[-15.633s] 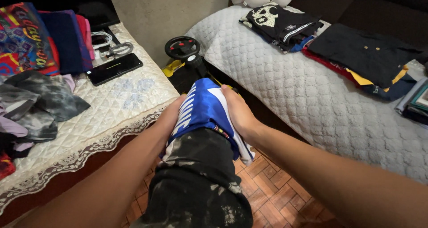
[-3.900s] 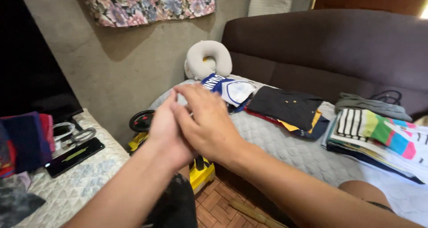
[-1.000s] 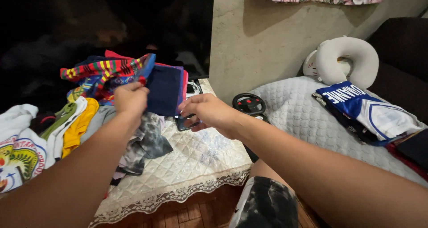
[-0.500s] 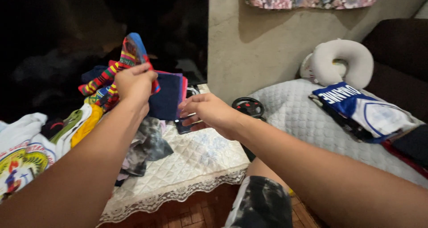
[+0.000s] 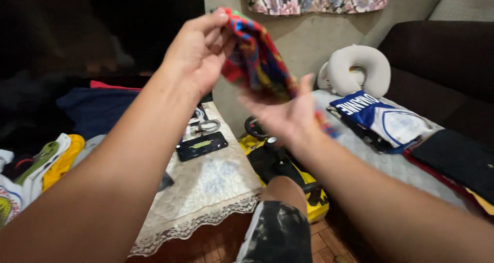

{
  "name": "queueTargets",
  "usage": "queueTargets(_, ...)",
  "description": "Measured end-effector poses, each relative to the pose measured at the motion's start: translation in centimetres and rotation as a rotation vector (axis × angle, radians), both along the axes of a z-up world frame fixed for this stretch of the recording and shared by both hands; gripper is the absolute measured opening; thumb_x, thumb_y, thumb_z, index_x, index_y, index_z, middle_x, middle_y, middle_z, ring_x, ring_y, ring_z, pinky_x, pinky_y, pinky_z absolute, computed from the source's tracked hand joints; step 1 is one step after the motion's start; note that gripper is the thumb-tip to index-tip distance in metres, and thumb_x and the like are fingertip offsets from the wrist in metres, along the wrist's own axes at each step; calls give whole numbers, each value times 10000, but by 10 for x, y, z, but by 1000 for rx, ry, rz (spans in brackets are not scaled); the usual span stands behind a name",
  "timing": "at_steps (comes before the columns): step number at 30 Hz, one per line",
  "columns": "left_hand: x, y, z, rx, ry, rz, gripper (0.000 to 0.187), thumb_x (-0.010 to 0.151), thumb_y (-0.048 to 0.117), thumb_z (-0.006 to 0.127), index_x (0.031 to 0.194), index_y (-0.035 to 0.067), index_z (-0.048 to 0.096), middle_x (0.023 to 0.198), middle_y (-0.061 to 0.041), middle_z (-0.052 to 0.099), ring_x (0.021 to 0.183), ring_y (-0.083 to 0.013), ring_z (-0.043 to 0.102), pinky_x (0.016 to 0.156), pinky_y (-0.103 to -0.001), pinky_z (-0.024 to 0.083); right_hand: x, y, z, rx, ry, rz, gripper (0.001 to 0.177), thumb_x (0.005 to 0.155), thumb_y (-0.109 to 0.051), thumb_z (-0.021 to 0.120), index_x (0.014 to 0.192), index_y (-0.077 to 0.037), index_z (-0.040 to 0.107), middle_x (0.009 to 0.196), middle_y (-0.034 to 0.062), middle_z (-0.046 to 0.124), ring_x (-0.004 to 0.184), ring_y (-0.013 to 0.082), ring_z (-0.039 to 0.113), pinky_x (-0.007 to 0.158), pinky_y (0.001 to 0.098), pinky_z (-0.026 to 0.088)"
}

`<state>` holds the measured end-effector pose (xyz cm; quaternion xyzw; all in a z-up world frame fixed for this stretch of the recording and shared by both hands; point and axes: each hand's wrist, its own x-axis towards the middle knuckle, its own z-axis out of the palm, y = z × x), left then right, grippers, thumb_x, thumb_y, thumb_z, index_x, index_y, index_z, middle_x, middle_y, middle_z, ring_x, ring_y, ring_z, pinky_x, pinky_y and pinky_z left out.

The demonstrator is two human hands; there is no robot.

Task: Folding and organizing various items of clothing on a bed.

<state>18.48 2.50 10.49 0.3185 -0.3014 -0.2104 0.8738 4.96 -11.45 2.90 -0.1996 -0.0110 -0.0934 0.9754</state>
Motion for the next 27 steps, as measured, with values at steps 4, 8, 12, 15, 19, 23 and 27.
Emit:
queueTargets(4, -15, -7, -36, 0, -6, -89, 216, 897, 124, 698, 1081, 11, 683, 1055, -87, 728, 1047, -223, 672, 1040, -397, 522, 15, -90, -12, 144, -6, -221, 646, 1000, -533, 485, 1310, 28, 568, 1362, 250, 626, 1230, 414, 607, 1060, 591, 483)
queueTargets(8, -28, -17, -84, 108, 108, -121, 274, 907, 154, 658, 1129, -6, 681, 1146, -110, 723, 1061, -214, 677, 1019, -366, 512, 10, -148, -40, 0, 233, -315, 261, 970, -205, 618, 1148, -17, 648, 1186, 146, 717, 1076, 296, 698, 912, 458, 604)
queueTargets(12, -39, -24, -129, 194, 433, -69, 250, 921, 80, 666, 1144, -27, 639, 1186, -141, 697, 1071, -234, 691, 1038, -364, 542, -5, -168, -87, -31, 481, -211, 160, 964, -126, 692, 1076, -37, 622, 1020, 84, 667, 916, 227, 651, 785, 346, 586)
queueTargets(15, -46, -24, -143, 253, 585, -1, 252, 905, 64, 674, 1127, -53, 650, 1169, -165, 701, 1055, -261, 693, 1014, -358, 563, -37, -147, -88, 47, 537, -100, 215, 987, -153, 647, 1116, 15, 614, 1028, 124, 657, 888, 228, 663, 794, 319, 596)
queueTargets(19, -52, -10, -146, 276, 521, 5, 250, 926, 32, 693, 1159, -15, 615, 1162, -147, 639, 1094, -248, 640, 1028, -365, 554, -76, -111, -72, -28, 469, -167, 267, 980, -229, 630, 1129, -6, 622, 1070, 127, 655, 918, 235, 657, 807, 302, 576)
queueTargets(23, -99, 22, -160, 373, 537, -8, 333, 898, -10, 502, 1221, 1, 581, 1231, -167, 643, 1172, -282, 633, 1081, -414, 519, -124, -79, -111, -112, 393, -78, 296, 959, -234, 623, 1166, -22, 617, 1133, 127, 686, 997, 243, 686, 836, 345, 596)
queueTargets(27, -121, 67, -244, 746, 691, -181, 575, 724, 63, 454, 1263, -91, 581, 1253, -288, 671, 1122, -391, 655, 1013, -476, 497, -174, -44, -171, -121, 676, 26, 266, 957, -228, 661, 1155, -53, 629, 1072, 100, 691, 939, 209, 668, 803, 354, 597)
